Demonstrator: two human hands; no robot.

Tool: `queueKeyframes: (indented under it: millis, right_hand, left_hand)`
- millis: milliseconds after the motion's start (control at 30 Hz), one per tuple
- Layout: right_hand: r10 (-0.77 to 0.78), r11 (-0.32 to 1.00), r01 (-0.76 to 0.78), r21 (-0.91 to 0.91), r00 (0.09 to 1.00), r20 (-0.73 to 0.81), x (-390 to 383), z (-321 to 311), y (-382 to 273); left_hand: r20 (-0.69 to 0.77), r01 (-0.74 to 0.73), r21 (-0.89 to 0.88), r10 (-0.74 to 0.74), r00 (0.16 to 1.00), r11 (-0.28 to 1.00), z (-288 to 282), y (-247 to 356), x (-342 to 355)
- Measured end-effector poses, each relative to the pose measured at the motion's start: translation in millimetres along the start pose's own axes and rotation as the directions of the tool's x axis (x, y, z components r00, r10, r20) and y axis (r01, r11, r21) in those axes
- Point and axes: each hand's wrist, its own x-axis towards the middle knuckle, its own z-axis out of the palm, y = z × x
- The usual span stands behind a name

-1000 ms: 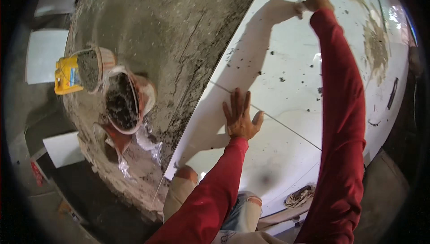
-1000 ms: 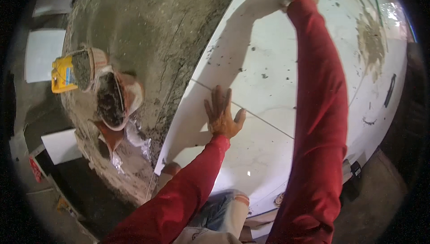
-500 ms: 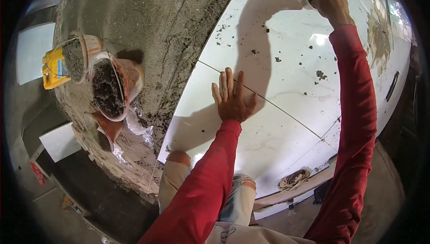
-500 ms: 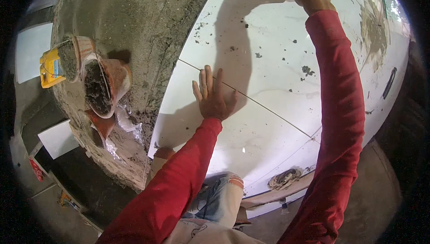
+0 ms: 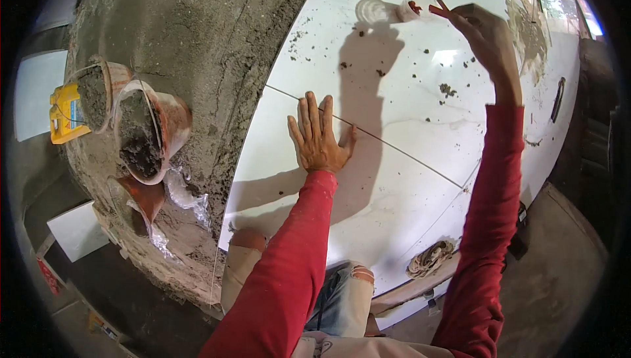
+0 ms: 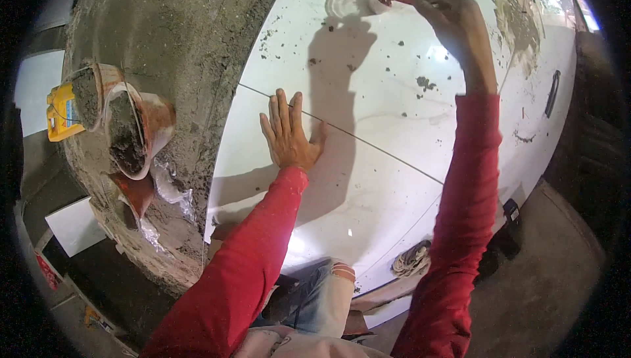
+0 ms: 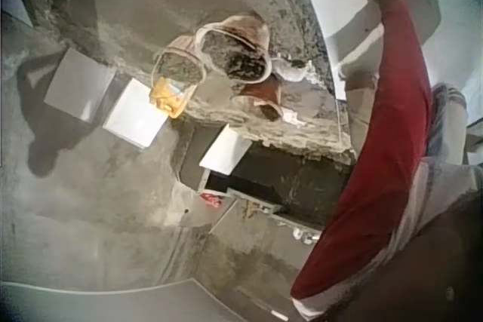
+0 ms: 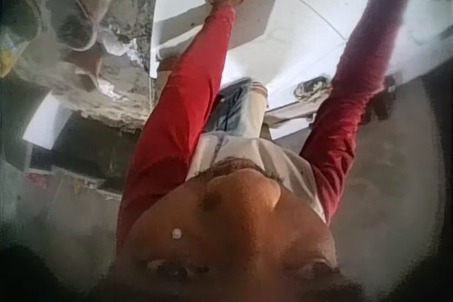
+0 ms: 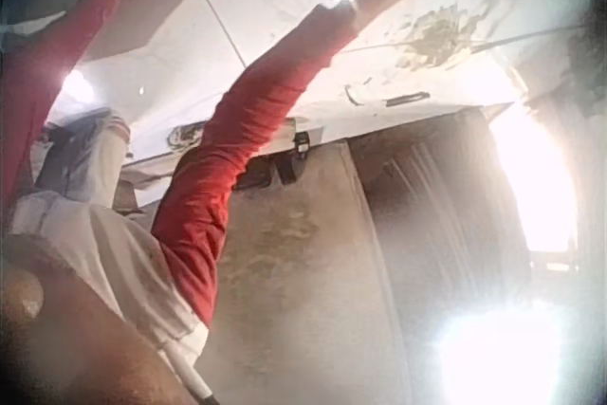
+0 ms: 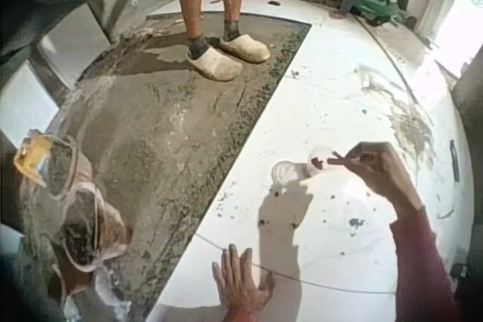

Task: The person wipes a large floor tile with a cloth, places spacers in the gaps between tiles, and taps the tile with a rubber mallet to set it into the mortar.

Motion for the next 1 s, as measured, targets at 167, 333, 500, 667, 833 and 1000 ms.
queueKeyframes:
  millis: [167,333,500,667,833,1000]
  right_hand:
    - [0.363,0.777,-0.482,0.405,0.868,0.338,-126.3,60.1,-24.7]
    - [0.382,0.635,-0.632,0.444,0.757,0.531,-285.4,128.4,-71.3]
    - [0.459,0.753,-0.562,0.342,0.821,0.339,-388.6,165.7,-82.4]
    - [0.616,0.635,-0.618,0.464,0.767,0.178,-441.5,177.0,-81.4]
    - [0.427,0.884,-0.384,0.266,0.896,-0.125,-463.6,188.4,-90.9]
    - [0.259,0.963,-0.253,-0.095,0.964,0.057,-437.2,171.3,-106.1]
  left_hand:
    - [-0.102,-0.053,-0.073,0.045,0.994,0.996,9.3,-9.0,-4.5]
    - [-0.334,-0.143,-0.166,0.081,0.939,0.976,19.0,-8.5,-3.0]
    - [-0.474,-0.294,-0.253,0.147,0.868,0.922,15.8,-27.5,-16.9]
    - [-0.342,-0.352,-0.138,0.289,0.894,0.926,16.9,-82.6,-88.1]
    - [-0.273,-0.188,-0.067,0.163,0.948,0.98,12.0,-94.4,-108.1]
    - [-0.279,-0.156,-0.037,0.14,0.95,0.987,7.3,-91.8,-103.6]
